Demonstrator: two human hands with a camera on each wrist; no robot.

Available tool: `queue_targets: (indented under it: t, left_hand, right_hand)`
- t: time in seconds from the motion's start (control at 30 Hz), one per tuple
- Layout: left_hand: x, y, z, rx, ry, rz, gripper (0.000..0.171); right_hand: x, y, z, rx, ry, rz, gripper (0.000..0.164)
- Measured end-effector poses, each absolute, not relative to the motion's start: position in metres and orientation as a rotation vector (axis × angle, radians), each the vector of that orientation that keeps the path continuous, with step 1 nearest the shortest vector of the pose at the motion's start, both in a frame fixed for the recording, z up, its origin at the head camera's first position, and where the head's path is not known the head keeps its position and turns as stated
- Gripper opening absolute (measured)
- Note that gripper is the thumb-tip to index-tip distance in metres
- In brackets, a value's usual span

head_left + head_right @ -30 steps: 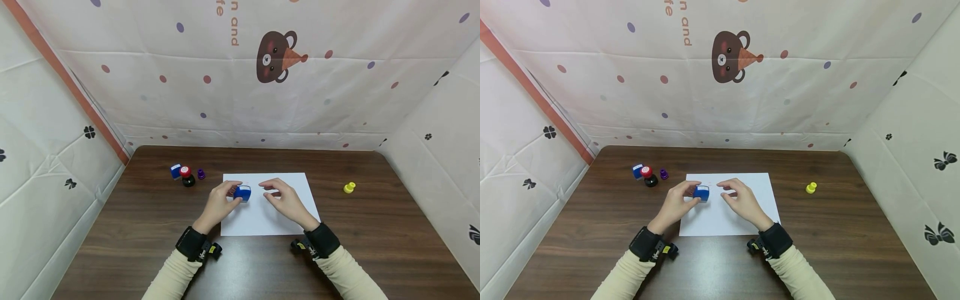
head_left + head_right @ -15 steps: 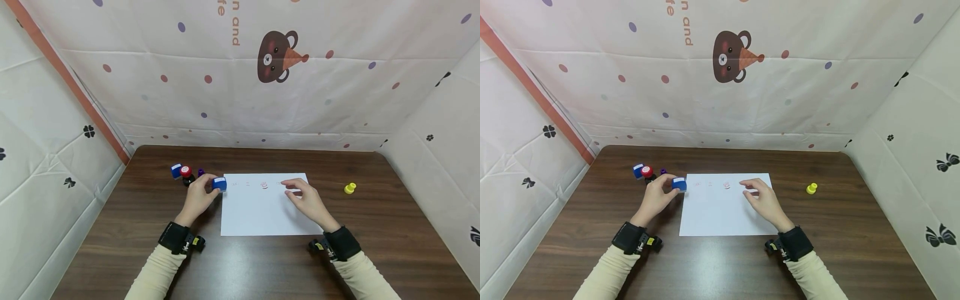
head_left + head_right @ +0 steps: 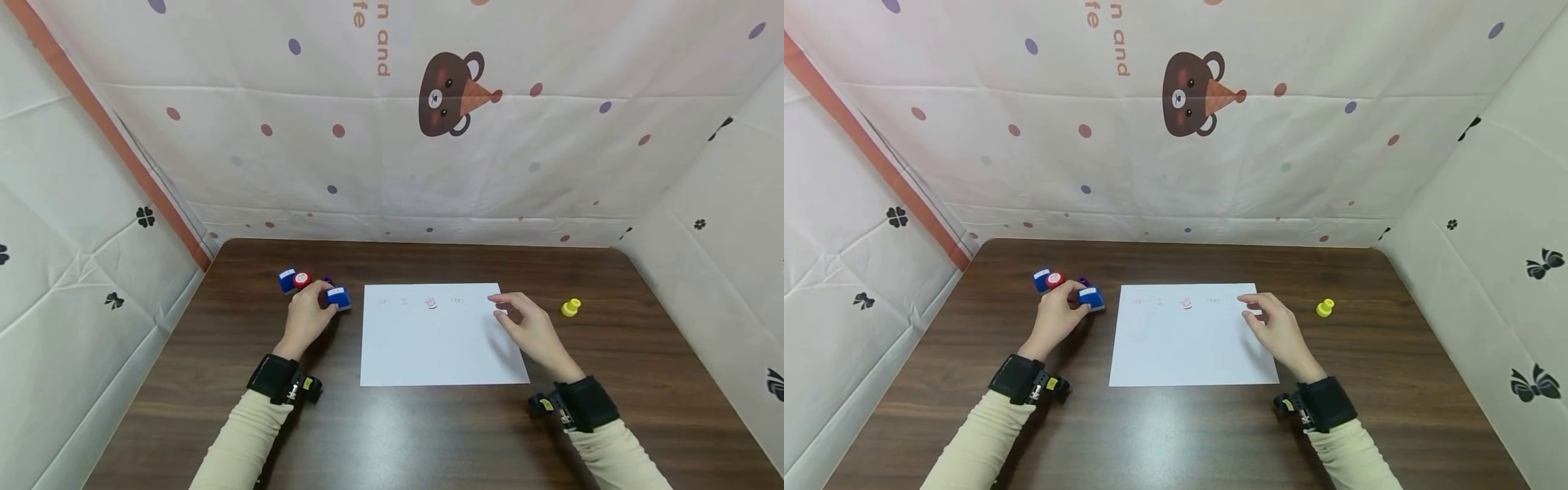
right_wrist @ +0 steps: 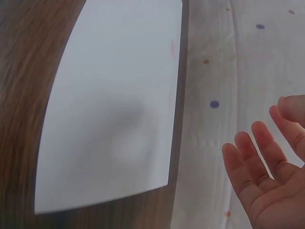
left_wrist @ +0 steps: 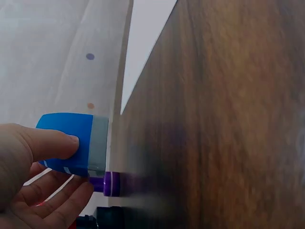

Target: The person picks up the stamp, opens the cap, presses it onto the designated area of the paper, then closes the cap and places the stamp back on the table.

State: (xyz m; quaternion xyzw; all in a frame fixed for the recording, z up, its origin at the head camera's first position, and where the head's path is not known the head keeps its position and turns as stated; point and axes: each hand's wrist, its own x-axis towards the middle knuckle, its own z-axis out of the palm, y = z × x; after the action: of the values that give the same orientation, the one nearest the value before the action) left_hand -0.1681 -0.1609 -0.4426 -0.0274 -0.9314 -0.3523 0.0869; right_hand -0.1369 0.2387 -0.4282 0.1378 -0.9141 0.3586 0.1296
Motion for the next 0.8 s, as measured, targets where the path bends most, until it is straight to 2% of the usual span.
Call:
queue_targets:
  t: [0.8]
  left_hand:
    - [-0.173,-0.165,-0.445,-0.076,-2.864,-0.976,0.037]
  right_hand:
    - [-0.134,0.254,-0.426,0.410,-2.675,1.019,0.029]
